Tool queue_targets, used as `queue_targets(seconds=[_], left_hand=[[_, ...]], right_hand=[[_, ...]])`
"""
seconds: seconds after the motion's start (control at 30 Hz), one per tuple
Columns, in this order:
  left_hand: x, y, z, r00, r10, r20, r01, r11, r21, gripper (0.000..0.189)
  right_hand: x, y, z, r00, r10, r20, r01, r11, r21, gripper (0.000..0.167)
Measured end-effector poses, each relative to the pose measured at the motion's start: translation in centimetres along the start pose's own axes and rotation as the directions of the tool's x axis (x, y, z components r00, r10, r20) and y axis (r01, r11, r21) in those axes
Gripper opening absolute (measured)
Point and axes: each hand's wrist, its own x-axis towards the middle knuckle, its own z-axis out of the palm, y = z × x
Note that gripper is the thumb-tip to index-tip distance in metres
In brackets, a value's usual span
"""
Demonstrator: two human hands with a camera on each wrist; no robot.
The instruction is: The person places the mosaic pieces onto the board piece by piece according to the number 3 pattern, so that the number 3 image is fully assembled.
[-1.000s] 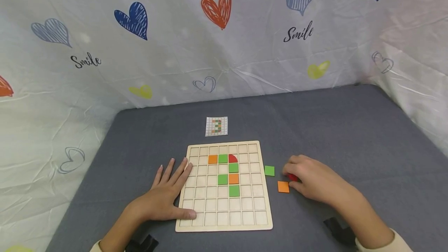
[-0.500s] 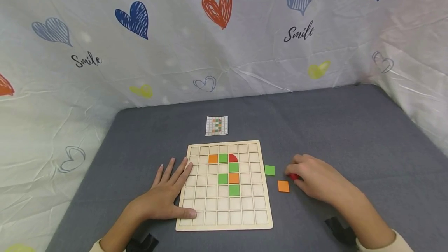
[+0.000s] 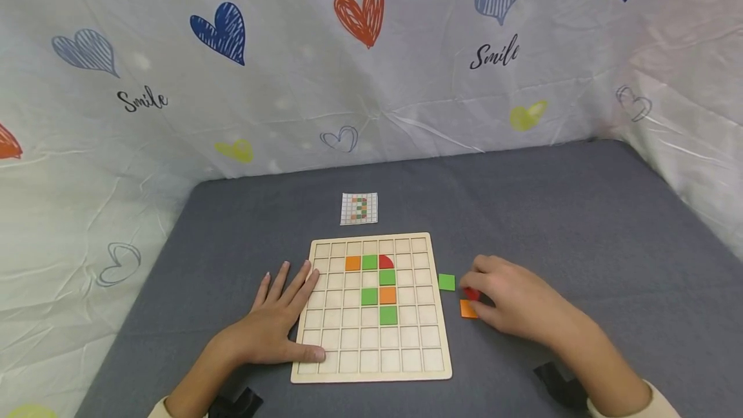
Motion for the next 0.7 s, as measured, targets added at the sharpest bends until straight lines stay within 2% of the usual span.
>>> queue_targets(seconds=[0.27, 0.7], left_hand=[[-0.2, 0.6, -0.8, 1.000, -0.001, 0.028, 0.001, 1.000, 0.003, 0.125], [-0.3, 0.8, -1.0, 0.999, -0.007, 0.049, 0.006, 1.000, 0.015, 0.124]], right_hand=[[0.8, -1.5, 1.1, 0.998, -0.063, -0.005, 0.063, 0.996, 0.064, 0.028], [2.0, -4.1, 2.5, 0.983, -0.179, -0.026, 0.180, 0.983, 0.038, 0.025]])
